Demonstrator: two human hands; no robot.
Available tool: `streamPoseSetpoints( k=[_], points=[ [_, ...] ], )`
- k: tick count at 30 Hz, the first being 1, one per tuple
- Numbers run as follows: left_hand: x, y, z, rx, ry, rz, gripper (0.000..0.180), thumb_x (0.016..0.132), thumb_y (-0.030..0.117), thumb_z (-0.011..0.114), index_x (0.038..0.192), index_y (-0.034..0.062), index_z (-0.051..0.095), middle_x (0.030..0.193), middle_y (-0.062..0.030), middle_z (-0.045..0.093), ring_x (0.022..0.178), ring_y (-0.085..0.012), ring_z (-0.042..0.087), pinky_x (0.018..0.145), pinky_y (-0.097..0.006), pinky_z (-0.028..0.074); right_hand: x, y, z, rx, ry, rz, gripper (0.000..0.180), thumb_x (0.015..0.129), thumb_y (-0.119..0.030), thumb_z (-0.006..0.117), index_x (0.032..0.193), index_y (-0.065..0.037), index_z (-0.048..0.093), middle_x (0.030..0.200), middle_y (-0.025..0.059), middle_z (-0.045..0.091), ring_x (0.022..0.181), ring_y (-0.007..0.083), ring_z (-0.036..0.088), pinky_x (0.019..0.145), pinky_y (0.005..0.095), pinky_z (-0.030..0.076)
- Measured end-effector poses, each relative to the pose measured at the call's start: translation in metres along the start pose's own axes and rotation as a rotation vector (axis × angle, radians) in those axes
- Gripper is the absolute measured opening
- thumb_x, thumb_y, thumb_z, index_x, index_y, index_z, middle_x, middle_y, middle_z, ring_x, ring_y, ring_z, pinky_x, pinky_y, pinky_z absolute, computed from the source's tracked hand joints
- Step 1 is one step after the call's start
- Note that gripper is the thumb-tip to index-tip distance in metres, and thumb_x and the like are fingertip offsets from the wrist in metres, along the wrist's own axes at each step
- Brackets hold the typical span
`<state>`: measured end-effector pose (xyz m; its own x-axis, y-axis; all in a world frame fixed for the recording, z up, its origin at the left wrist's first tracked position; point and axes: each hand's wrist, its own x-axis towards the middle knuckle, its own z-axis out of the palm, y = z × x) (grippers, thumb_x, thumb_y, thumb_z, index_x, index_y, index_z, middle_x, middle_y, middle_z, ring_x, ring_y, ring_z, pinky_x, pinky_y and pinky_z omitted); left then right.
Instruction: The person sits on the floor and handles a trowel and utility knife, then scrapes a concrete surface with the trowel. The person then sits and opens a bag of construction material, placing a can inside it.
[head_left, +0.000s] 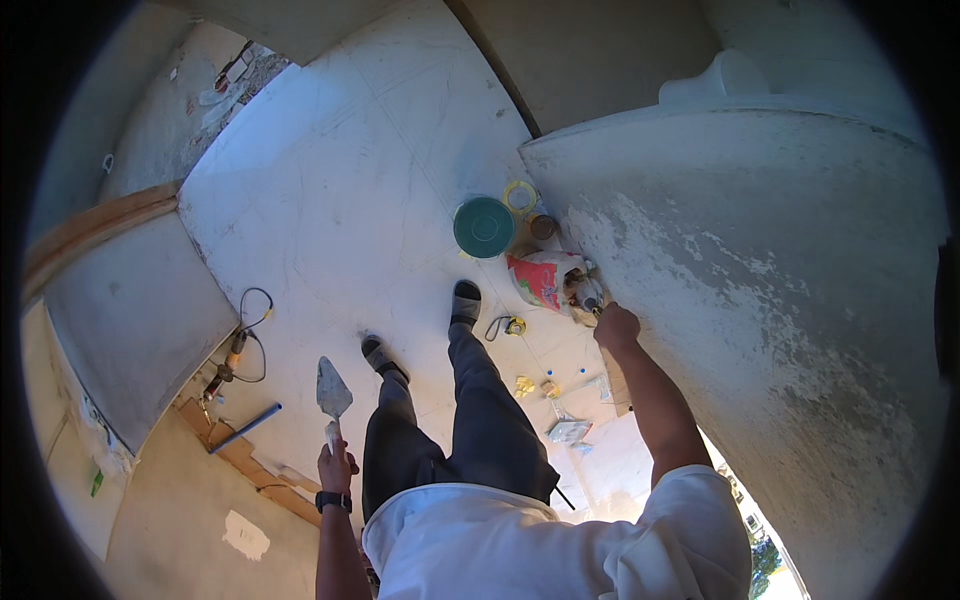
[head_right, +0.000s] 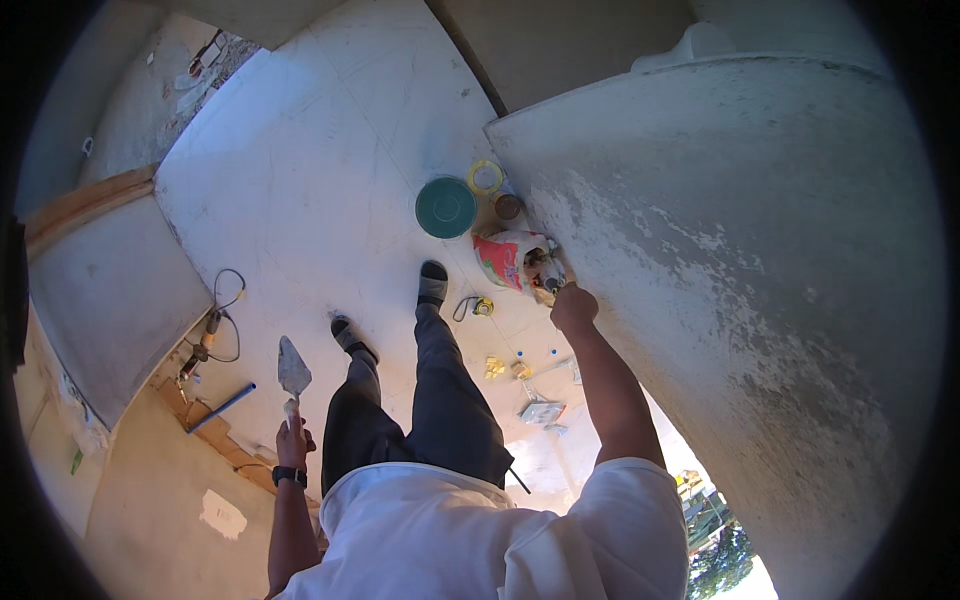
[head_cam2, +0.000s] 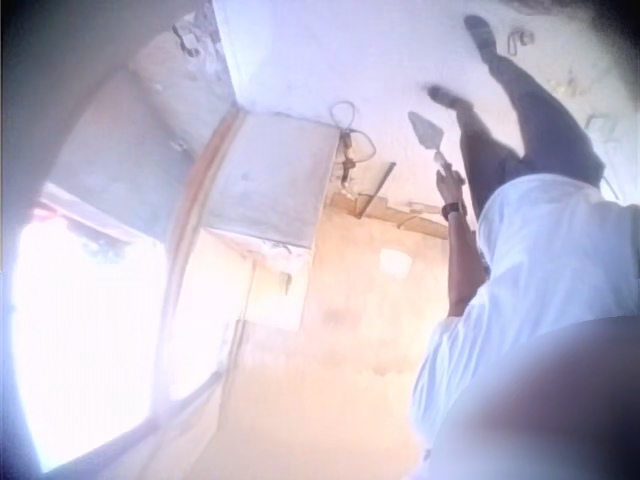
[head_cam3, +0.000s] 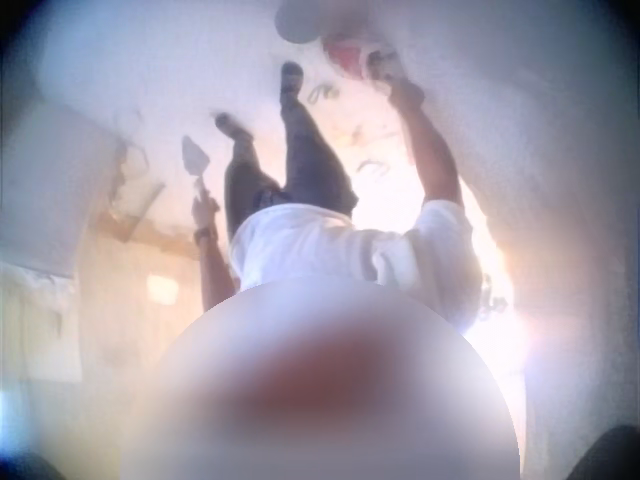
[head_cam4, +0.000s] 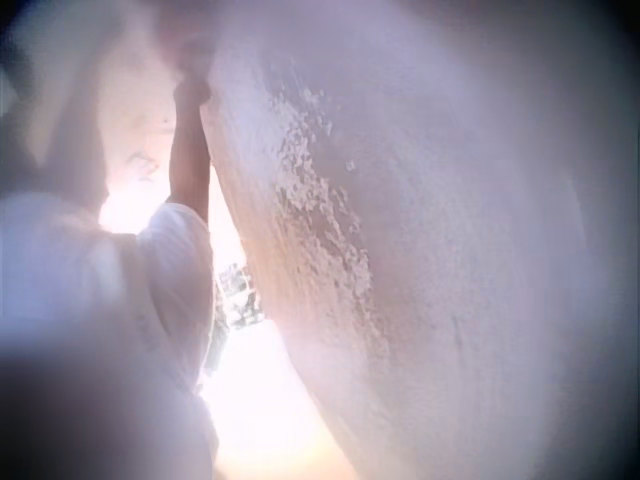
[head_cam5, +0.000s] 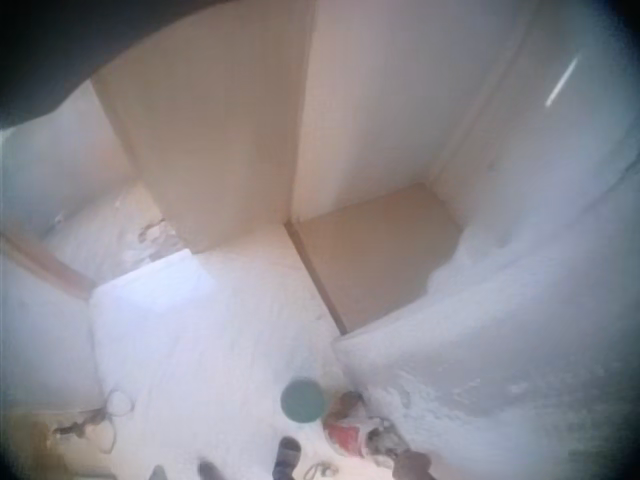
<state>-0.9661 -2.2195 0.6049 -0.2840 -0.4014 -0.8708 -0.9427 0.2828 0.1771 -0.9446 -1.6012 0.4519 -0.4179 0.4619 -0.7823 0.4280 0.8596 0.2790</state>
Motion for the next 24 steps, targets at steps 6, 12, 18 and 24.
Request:
streamPoseSetpoints(
  k=[6, 12, 18, 24],
  points=[
    [0.017, 0.088, -0.001, -0.002, -0.055, 0.062, 0.051, 0.105, 0.051, 0.050, 0.104, 0.0018, 0.060, 0.065, -0.0025, 0.056, 0.051, -0.0121, 0.054, 0.049, -0.027, 0.046, 0.008, -0.016, -0.018, -0.012, -0.021, -0.026, 0.026, 0.087, -0.016, 0.068, 0.111, -0.007, 0.066, 0.108, 0.0184, 0.074, 0.103, 0.0339, 0.073, 0.087, 0.0447, 0.059],
    [0.097, 0.134, -0.042, 0.059, -0.156, 0.289, 0.050, 0.106, 0.052, 0.050, 0.103, 0.0025, 0.059, 0.064, -0.0021, 0.055, 0.051, -0.0106, 0.052, 0.050, -0.025, 0.044, 0.037, -0.036, 0.026, -0.042, 0.211, -0.083, 0.025, 0.084, -0.013, 0.070, 0.108, -0.008, 0.067, 0.103, 0.0152, 0.067, 0.095, 0.0340, 0.071, 0.082, 0.0459, 0.059],
    [0.119, 0.131, -0.054, -0.036, -0.053, 0.193, 0.052, 0.106, 0.052, 0.048, 0.103, 0.0016, 0.058, 0.063, -0.0015, 0.054, 0.052, -0.0102, 0.052, 0.049, -0.025, 0.044, -0.012, -0.056, -0.003, -0.090, 0.157, -0.087, 0.031, 0.080, -0.012, 0.074, 0.109, -0.006, 0.064, 0.102, 0.0156, 0.066, 0.095, 0.0326, 0.071, 0.081, 0.0441, 0.060],
    [0.104, 0.140, -0.061, -0.174, -0.131, 0.142, 0.057, 0.103, 0.058, 0.050, 0.104, 0.0016, 0.060, 0.069, -0.0033, 0.057, 0.056, -0.0129, 0.057, 0.051, -0.027, 0.047, -0.100, -0.074, -0.094, 0.129, 0.256, 0.132, 0.032, 0.079, -0.019, 0.074, 0.104, -0.002, 0.062, 0.096, 0.0205, 0.070, 0.089, 0.0394, 0.071, 0.079, 0.0478, 0.059]
  ],
)
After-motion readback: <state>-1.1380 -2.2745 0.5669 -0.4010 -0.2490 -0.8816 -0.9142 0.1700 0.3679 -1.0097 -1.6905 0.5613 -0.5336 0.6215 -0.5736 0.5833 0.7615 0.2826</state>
